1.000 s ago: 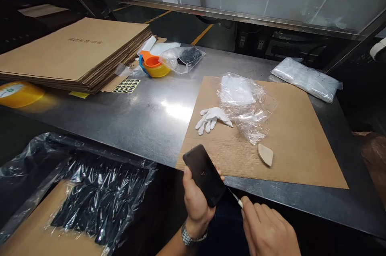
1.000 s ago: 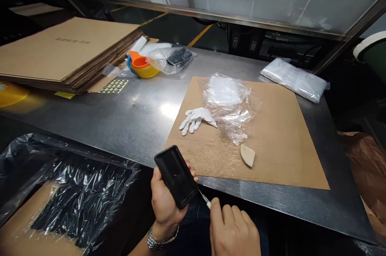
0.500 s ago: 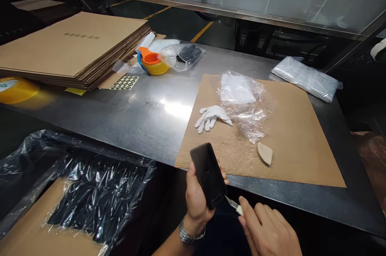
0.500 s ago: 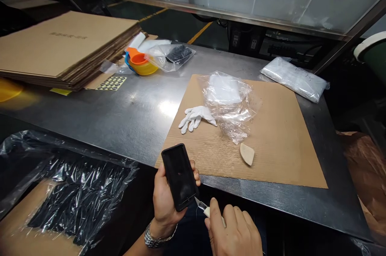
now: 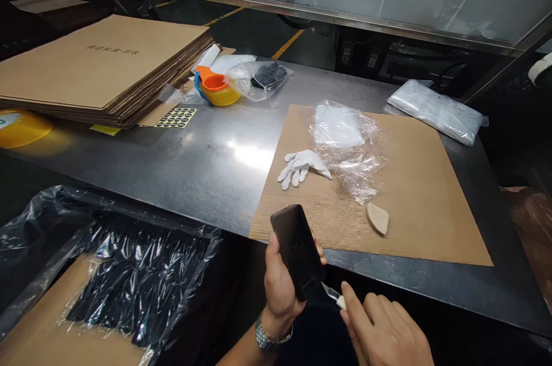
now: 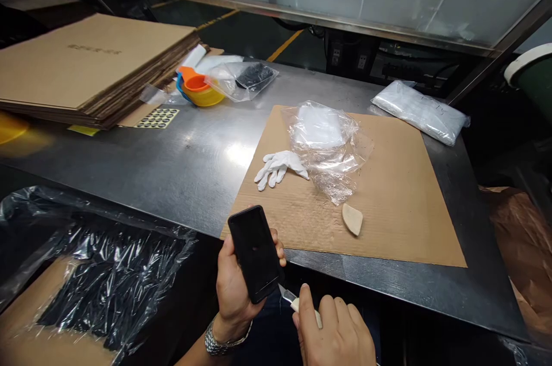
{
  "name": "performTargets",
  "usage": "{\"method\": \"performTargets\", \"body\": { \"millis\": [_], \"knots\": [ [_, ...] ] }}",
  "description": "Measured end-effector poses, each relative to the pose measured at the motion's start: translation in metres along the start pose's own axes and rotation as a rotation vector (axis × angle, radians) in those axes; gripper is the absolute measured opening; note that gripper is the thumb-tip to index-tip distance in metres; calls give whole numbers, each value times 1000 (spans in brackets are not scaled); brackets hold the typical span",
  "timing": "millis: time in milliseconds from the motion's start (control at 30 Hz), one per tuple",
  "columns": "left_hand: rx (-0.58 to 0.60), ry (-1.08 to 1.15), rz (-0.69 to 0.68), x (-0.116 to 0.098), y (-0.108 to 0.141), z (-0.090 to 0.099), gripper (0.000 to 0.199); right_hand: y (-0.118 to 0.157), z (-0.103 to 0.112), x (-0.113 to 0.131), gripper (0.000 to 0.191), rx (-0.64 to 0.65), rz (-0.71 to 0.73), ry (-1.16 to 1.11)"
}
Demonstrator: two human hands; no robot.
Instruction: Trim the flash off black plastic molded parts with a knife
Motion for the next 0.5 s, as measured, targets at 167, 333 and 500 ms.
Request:
{"method": "performTargets", "body": {
  "millis": [167,333,500],
  "knots": [
    [22,-16,-12,1,0,0,47,1,-1,-1,28,19,1,11],
    [14,-58,-5,1,-1,0,52,1,-3,-1,27,16,27,52],
    [-26,-95,4,2,0,2,52,3,-3,-2,26,8,37,94]
  ]
}}
Point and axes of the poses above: each hand's wrist, its own y-axis away from the middle knuckle, its own z-axis out of the back of the hand, x = y × z, the point moved 4 cm from there along -y, towards the middle knuckle, and after that the axes turned 4 degrees about y, right-handed, at the moved point
